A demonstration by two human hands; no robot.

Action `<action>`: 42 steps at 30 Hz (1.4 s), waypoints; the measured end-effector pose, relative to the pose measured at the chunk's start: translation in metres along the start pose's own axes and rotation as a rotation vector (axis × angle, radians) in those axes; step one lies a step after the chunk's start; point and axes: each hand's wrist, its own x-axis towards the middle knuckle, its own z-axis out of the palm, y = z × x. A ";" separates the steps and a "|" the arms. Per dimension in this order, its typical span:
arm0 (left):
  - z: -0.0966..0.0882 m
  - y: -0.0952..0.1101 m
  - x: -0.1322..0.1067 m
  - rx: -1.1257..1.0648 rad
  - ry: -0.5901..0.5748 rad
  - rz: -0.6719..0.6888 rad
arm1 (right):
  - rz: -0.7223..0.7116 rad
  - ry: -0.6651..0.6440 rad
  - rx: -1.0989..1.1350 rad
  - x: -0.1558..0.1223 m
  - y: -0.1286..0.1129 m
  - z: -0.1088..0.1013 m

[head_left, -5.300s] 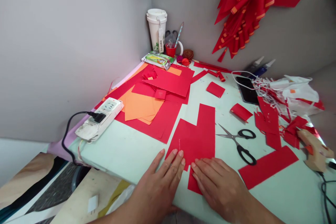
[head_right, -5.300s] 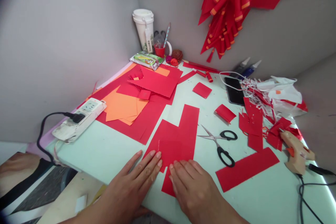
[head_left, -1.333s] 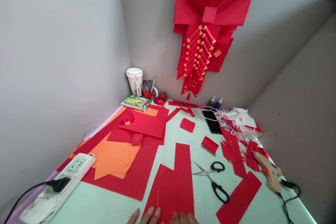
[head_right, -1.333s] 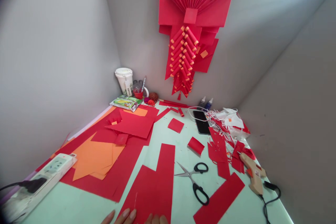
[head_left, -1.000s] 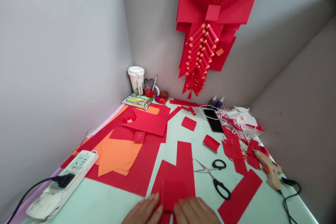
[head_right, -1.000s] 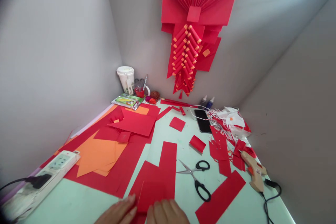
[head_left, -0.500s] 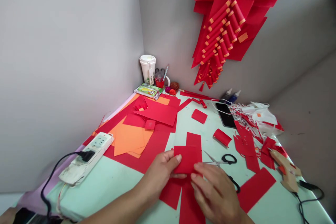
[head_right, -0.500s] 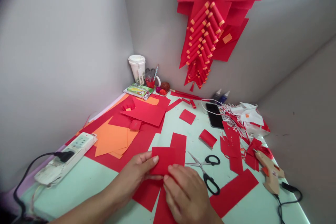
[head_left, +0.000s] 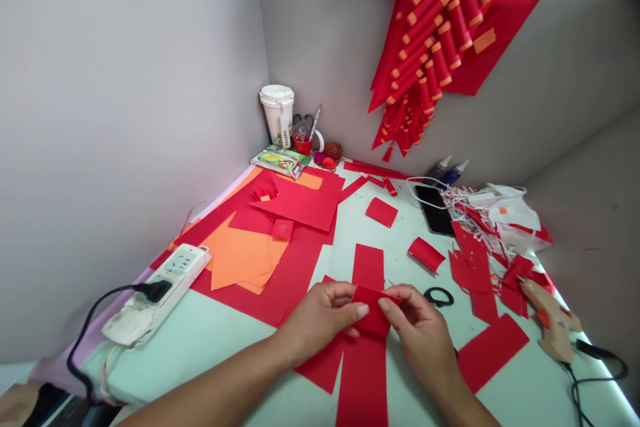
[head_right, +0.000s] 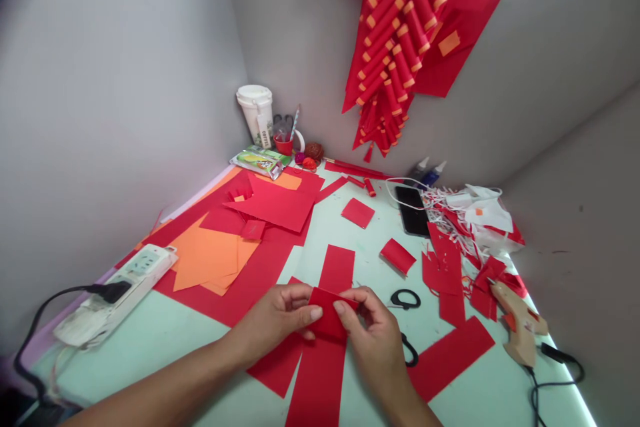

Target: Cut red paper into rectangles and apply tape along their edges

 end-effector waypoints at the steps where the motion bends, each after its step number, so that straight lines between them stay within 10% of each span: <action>1: -0.001 0.001 0.000 0.008 0.032 -0.005 | -0.004 -0.005 0.008 0.000 0.000 0.000; 21: -0.004 0.007 -0.006 0.382 0.072 0.535 | -0.682 -0.044 -0.101 -0.003 -0.010 -0.014; 42: -0.005 0.002 -0.003 0.443 0.057 0.785 | -0.734 -0.088 -0.122 -0.005 -0.012 -0.014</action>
